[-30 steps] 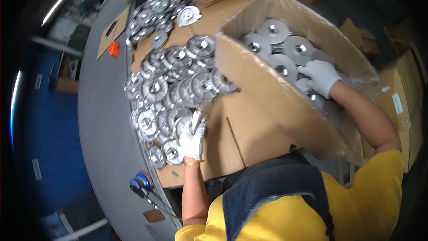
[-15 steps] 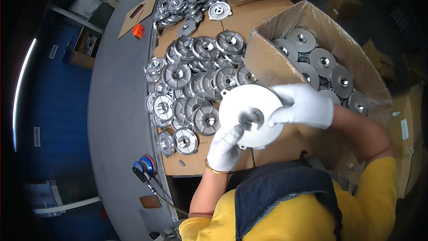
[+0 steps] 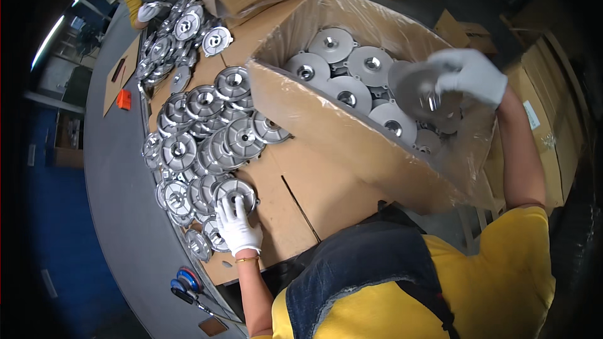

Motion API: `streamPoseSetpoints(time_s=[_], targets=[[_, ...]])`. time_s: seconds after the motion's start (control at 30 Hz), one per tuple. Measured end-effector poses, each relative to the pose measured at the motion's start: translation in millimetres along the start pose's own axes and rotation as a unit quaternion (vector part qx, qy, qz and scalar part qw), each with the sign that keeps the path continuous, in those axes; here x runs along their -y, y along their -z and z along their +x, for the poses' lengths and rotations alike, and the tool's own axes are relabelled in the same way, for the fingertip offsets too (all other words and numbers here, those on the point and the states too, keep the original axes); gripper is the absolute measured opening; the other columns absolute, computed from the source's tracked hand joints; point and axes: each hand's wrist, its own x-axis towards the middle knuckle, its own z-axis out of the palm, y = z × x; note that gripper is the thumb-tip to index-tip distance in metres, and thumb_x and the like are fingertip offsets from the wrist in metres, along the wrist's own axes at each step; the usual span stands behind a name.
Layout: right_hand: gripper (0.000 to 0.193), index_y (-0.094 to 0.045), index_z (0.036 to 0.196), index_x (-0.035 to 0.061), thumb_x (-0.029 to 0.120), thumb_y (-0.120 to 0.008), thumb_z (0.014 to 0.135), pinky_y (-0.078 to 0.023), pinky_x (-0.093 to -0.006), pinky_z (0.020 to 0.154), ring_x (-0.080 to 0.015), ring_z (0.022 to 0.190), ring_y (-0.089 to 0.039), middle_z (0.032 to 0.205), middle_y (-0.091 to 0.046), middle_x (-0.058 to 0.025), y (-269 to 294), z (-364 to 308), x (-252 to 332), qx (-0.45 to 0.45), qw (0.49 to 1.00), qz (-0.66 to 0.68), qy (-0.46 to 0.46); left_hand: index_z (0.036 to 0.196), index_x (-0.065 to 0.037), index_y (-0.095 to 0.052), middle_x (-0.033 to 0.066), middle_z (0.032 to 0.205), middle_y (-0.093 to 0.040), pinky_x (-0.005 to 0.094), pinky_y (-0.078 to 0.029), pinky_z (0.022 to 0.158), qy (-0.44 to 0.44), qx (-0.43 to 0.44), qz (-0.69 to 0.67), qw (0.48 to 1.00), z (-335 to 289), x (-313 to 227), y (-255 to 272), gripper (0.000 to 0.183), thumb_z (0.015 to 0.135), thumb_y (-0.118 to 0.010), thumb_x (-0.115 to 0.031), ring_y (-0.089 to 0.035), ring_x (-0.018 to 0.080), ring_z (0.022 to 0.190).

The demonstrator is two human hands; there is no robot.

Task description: The person sorts circular metal parts by hand, taking them from a pile and placing them into boxes.

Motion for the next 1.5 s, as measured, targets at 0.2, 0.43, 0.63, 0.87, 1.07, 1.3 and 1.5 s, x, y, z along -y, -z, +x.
streamPoseSetpoints(time_s=[0.2,0.43,0.63,0.87,1.07,1.3,1.5], targets=[[0.035,-0.072,0.096,0.0141,0.028,-0.073,0.064,-0.05,-0.0361,0.075,-0.027,0.082,-0.065,0.09,-0.069,-0.0111,-47.8,6.8,-61.6,0.308,0.889,-0.337,0.028,0.109,-0.013,-0.061,0.0174,0.125,-0.054,0.0498,-0.034,0.1,-0.035,-0.159,0.006,0.987,16.9,4.4,-31.1,0.049,0.061,-0.059,-0.002,-0.049,0.0367,0.117],[0.03,-0.071,0.089,0.0095,0.022,-0.074,0.062,-0.05,-0.0393,0.072,-0.0332,0.081,-0.064,0.087,-0.068,-0.0129,-75.9,22.7,-60.6,0.312,0.8,-0.509,-0.062,0.097,-0.009,-0.063,0.0175,0.119,-0.057,0.0459,-0.041,0.091,-0.009,-0.185,-0.106,0.977,13.3,3.3,-11.3,0.038,0.059,-0.065,-0.005,-0.054,0.0335,0.108],[0.039,-0.071,0.088,0.0093,0.024,-0.078,0.053,-0.052,-0.0366,0.07,-0.0298,0.08,-0.065,0.087,-0.067,-0.0126,-75.8,17.8,-89.5,0.208,0.906,-0.37,-0.018,0.105,0.0,-0.057,0.0126,0.11,-0.06,0.0355,-0.042,0.091,0.158,-0.153,-0.557,0.801,4.8,10.1,-5.7,0.029,0.076,-0.061,-0.004,-0.056,0.0246,0.102],[0.03,-0.071,0.081,0.0059,0.016,-0.08,0.054,-0.051,-0.035,0.068,-0.0282,0.074,-0.065,0.081,-0.068,-0.0126,-70.2,22.4,-86.8,0.182,0.94,-0.262,-0.117,0.131,-0.003,-0.045,0.0056,0.125,-0.054,0.0327,-0.042,0.093,0.2,-0.079,-0.92,0.327,9.6,-27.6,46.1,0.046,0.089,-0.059,-0.016,-0.053,0.0178,0.111],[0.037,-0.069,0.094,0.0061,0.014,-0.076,0.059,-0.051,-0.0354,0.075,-0.0292,0.083,-0.064,0.089,-0.067,-0.0142,-87.1,14.0,-17.2,0.068,0.866,-0.488,-0.088,0.133,-0.002,-0.041,0.0094,0.125,-0.053,0.0333,-0.046,0.092,0.092,0.01,-0.967,0.236,6.2,-43.3,74.6,0.052,0.084,-0.056,-0.003,-0.054,0.0208,0.112],[0.042,-0.065,0.107,0.0043,0.018,-0.075,0.068,-0.049,-0.0318,0.085,-0.0245,0.095,-0.062,0.103,-0.064,-0.0133,-106.5,11.7,26.4,-0.092,0.986,-0.034,0.132,0.123,-0.002,-0.045,0.0107,0.12,-0.053,0.0322,-0.045,0.091,0.035,-0.078,-0.84,0.536,-10.4,-60.0,96.9,0.044,0.081,-0.054,0.004,-0.054,0.0204,0.108],[0.048,-0.06,0.114,0.0085,0.014,-0.068,0.068,-0.051,-0.035,0.078,-0.0277,0.095,-0.063,0.113,-0.061,-0.0144,-142.9,-9.2,122.8,-0.019,0.814,-0.229,0.534,0.087,-0.014,-0.068,0.0119,0.107,-0.063,0.0476,-0.04,0.098,-0.245,-0.275,-0.465,0.805,4.6,-79.9,136.5,0.019,0.069,-0.074,-0.014,-0.054,0.0367,0.113]])
